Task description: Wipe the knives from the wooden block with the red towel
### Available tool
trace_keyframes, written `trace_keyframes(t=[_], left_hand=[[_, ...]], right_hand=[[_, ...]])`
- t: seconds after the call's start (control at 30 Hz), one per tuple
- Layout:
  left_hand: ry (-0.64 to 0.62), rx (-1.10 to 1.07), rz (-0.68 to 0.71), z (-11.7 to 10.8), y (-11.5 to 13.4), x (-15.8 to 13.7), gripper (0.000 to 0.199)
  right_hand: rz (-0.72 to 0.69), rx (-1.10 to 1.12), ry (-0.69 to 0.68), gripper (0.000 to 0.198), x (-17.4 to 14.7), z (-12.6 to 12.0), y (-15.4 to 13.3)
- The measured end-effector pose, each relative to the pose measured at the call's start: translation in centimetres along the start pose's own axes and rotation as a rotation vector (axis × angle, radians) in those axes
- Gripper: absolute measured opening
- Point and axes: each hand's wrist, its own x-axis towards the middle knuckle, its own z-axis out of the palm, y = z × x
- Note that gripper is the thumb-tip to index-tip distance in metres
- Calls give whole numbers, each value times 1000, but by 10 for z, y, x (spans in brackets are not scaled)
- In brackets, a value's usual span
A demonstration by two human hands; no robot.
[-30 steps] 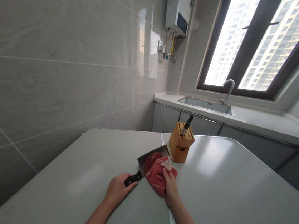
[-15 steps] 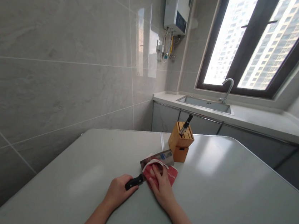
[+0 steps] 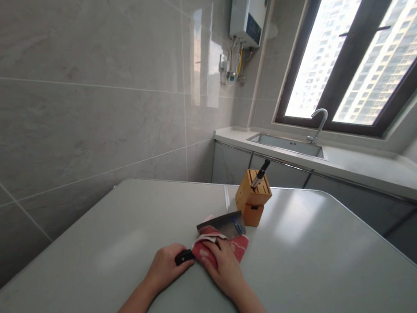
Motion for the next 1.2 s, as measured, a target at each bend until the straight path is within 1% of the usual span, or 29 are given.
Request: trace_keyframes(t=[0.17,0.27,0.33,0.5,0.63,0.77,0.97,1.1,1.2], left_hand=[[2,-10,3,-1,1,0,27],[1,-11,-2,-2,2,0,27],[1,-10,-2,-2,2,0,28],[-9,0,19,0,0,0,29],[-12,10,41,0,-1,0,29],[-24,9,34,0,0,0,29],[-25,7,32,0,-1,1,29],[-20,7,46,-1,-2,0,30],[-12,10,57,-2,-3,-1,32]], right_hand=[[1,4,33,28,1,0,-1],[5,1,41,26,2,2,0],[4,1,42,29,1,3,1],[-11,-35,36,47,0,5,5],[-7,-96,35,50,0,9,8],[33,-91,109,51,1,14,13],[152,-62,222,50,3,21,27],[209,-1,258,51,4,23,33],[229,81,315,53,6,24,36]])
